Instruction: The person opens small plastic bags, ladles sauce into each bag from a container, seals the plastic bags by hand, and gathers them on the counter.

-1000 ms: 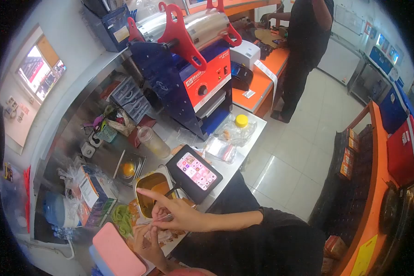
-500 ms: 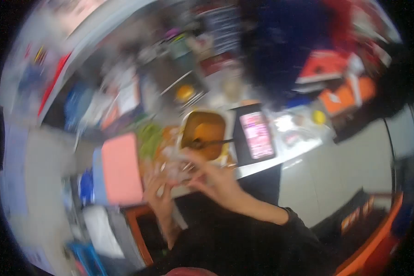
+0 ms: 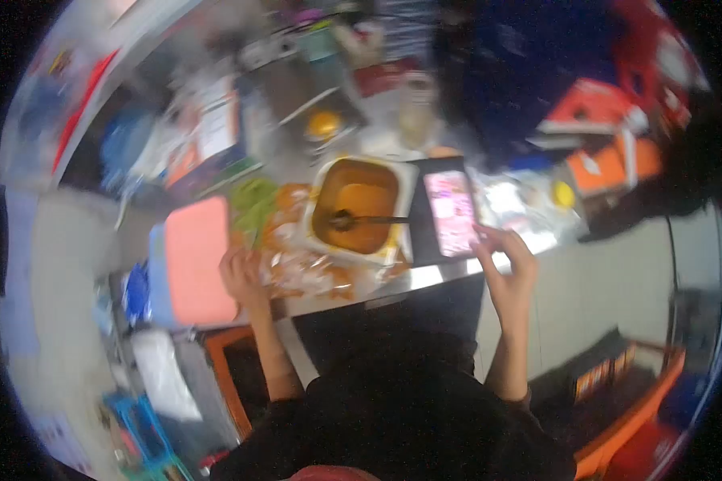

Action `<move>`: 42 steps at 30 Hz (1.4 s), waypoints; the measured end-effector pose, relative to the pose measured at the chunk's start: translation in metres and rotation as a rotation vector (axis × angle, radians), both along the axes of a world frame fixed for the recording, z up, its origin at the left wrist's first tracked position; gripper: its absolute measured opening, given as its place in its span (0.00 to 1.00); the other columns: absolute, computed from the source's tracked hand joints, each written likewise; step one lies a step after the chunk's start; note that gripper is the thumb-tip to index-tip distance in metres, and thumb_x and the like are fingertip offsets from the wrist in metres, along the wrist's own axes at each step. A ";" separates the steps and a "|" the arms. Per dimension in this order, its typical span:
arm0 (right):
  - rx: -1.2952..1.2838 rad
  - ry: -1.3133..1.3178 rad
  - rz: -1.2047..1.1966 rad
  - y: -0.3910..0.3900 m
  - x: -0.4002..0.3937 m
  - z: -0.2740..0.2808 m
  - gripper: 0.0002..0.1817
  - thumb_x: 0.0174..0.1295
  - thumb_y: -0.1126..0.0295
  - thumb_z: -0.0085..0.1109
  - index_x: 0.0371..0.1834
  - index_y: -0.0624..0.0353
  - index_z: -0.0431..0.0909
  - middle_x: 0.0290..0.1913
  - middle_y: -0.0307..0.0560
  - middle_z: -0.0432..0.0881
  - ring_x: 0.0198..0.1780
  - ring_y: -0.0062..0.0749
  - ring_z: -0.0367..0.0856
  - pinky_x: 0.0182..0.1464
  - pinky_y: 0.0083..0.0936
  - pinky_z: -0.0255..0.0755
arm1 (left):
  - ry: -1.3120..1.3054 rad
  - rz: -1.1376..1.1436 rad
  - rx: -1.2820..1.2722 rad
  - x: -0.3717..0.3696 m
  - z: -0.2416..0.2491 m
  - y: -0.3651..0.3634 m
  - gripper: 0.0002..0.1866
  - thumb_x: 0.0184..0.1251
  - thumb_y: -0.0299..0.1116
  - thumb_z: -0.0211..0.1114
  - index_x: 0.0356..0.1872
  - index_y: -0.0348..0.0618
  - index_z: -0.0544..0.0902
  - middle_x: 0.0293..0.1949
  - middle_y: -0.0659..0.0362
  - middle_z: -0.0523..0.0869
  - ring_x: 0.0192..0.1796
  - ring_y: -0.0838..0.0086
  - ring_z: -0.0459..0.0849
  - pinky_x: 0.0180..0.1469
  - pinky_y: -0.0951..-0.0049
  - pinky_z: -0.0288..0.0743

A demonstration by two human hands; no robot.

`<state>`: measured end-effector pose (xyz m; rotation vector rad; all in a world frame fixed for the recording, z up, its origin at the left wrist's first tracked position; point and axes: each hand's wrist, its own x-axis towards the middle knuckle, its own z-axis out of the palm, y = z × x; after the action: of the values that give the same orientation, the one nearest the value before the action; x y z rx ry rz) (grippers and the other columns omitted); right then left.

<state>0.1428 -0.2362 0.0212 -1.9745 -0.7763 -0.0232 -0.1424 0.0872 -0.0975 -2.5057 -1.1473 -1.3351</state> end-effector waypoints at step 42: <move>-0.355 -0.245 0.060 -0.081 0.075 -0.074 0.10 0.53 0.82 0.55 0.38 0.59 0.77 0.40 0.47 0.77 0.52 0.44 0.76 0.51 0.35 0.73 | -0.424 -0.378 -0.247 0.069 0.059 -0.126 0.08 0.75 0.25 0.52 0.44 0.32 0.79 0.40 0.51 0.82 0.44 0.61 0.80 0.52 0.61 0.74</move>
<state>0.2183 -0.3173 -0.0525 -2.3106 -1.0561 -0.1001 -0.0737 -0.0391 -0.0390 -2.8033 -0.9774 -2.0124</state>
